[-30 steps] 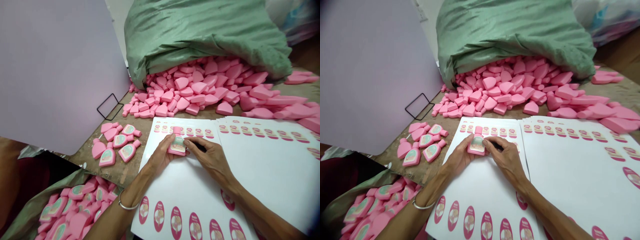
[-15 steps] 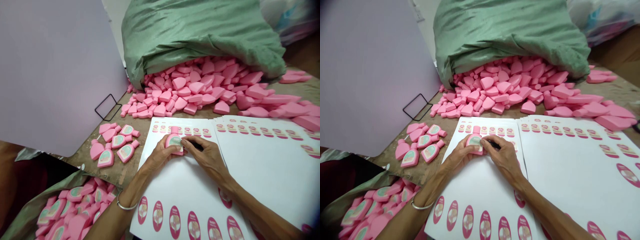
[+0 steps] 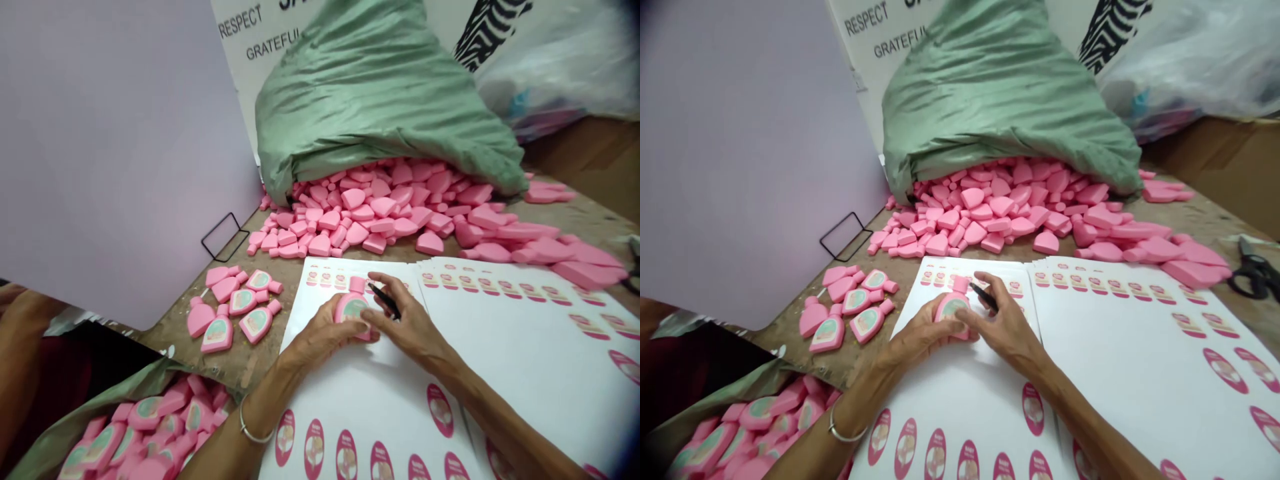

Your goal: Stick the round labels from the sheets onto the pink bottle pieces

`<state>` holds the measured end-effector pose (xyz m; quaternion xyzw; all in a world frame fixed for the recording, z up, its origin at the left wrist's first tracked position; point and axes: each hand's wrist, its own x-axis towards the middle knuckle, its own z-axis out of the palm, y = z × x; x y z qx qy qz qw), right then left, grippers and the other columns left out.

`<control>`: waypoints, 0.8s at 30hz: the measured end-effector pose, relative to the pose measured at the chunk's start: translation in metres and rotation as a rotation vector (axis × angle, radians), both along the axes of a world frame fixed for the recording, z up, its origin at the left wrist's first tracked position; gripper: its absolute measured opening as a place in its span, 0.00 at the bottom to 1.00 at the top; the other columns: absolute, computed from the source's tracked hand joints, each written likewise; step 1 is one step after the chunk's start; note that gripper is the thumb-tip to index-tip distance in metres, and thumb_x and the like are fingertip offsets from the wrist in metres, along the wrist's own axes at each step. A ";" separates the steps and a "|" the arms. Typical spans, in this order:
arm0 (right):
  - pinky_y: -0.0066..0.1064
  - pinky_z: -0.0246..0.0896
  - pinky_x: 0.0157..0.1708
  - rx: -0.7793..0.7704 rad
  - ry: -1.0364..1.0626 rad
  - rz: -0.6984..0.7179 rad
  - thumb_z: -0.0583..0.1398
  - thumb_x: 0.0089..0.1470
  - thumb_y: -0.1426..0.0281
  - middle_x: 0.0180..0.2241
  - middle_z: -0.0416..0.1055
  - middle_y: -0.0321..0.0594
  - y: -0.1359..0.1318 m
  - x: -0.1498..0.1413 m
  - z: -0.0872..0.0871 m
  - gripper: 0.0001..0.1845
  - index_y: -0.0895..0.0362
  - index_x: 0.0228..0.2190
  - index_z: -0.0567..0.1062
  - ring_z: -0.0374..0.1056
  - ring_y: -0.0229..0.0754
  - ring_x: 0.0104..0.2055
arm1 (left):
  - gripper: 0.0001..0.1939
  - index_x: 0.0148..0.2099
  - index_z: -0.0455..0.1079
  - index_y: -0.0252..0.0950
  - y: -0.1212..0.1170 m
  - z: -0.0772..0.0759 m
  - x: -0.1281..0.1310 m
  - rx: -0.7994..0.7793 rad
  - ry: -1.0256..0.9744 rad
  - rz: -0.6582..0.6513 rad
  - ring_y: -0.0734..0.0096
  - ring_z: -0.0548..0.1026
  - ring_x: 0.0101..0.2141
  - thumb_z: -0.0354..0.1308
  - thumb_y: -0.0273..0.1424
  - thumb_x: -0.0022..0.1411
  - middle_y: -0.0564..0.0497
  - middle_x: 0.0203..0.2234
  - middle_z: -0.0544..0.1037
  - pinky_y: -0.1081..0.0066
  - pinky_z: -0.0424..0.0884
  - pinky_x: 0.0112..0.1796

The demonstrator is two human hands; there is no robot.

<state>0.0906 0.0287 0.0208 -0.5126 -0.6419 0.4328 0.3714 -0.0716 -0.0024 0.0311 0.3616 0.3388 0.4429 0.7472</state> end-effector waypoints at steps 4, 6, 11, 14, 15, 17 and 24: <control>0.33 0.66 0.33 0.050 -0.069 -0.024 0.64 0.39 0.55 0.36 0.73 0.41 -0.017 -0.009 0.015 0.28 0.56 0.41 0.71 0.70 0.44 0.35 | 0.18 0.39 0.67 0.32 -0.018 0.023 0.004 0.021 -0.025 -0.100 0.76 0.73 0.30 0.65 0.21 0.44 0.54 0.27 0.72 0.71 0.72 0.38; 0.30 0.64 0.27 0.078 -0.098 -0.051 0.63 0.40 0.54 0.26 0.72 0.37 -0.023 -0.011 0.016 0.21 0.55 0.33 0.73 0.68 0.42 0.28 | 0.20 0.41 0.67 0.33 -0.028 0.027 0.003 0.003 -0.065 -0.162 0.73 0.73 0.29 0.66 0.23 0.43 0.53 0.25 0.72 0.66 0.74 0.35; 0.28 0.59 0.21 0.074 -0.129 0.091 0.56 0.50 0.50 0.18 0.66 0.34 -0.026 -0.018 0.013 0.21 0.55 0.22 0.71 0.62 0.38 0.22 | 0.24 0.45 0.64 0.33 -0.055 0.025 -0.011 -0.027 -0.076 -0.095 0.70 0.74 0.27 0.65 0.28 0.44 0.50 0.27 0.73 0.64 0.74 0.30; 0.29 0.61 0.27 0.137 -0.231 0.211 0.54 0.52 0.50 0.25 0.72 0.37 -0.010 -0.025 0.011 0.22 0.56 0.28 0.74 0.66 0.40 0.28 | 0.18 0.44 0.63 0.34 -0.066 0.021 -0.036 -0.018 0.230 0.175 0.72 0.72 0.22 0.59 0.38 0.54 0.50 0.27 0.74 0.67 0.72 0.28; 0.29 0.62 0.30 0.159 -0.297 0.196 0.54 0.53 0.50 0.28 0.73 0.37 0.001 -0.028 0.011 0.22 0.56 0.32 0.75 0.68 0.41 0.30 | 0.17 0.43 0.64 0.35 -0.067 0.018 -0.049 0.014 0.427 0.305 0.72 0.72 0.22 0.55 0.41 0.57 0.50 0.27 0.74 0.68 0.71 0.28; 0.29 0.62 0.35 0.195 -0.458 0.095 0.55 0.53 0.53 0.35 0.75 0.39 0.028 -0.037 0.010 0.21 0.55 0.39 0.74 0.70 0.42 0.35 | 0.16 0.40 0.65 0.36 -0.062 0.011 -0.079 0.121 0.880 0.564 0.67 0.73 0.27 0.49 0.44 0.60 0.49 0.29 0.75 0.66 0.70 0.32; 0.40 0.60 0.39 0.229 -0.743 -0.224 0.57 0.49 0.49 0.39 0.73 0.57 0.106 -0.110 0.002 0.30 0.64 0.41 0.72 0.68 0.58 0.45 | 0.20 0.49 0.67 0.32 -0.033 -0.011 -0.150 0.312 1.618 0.897 0.50 0.68 0.48 0.55 0.35 0.55 0.39 0.44 0.72 0.52 0.63 0.48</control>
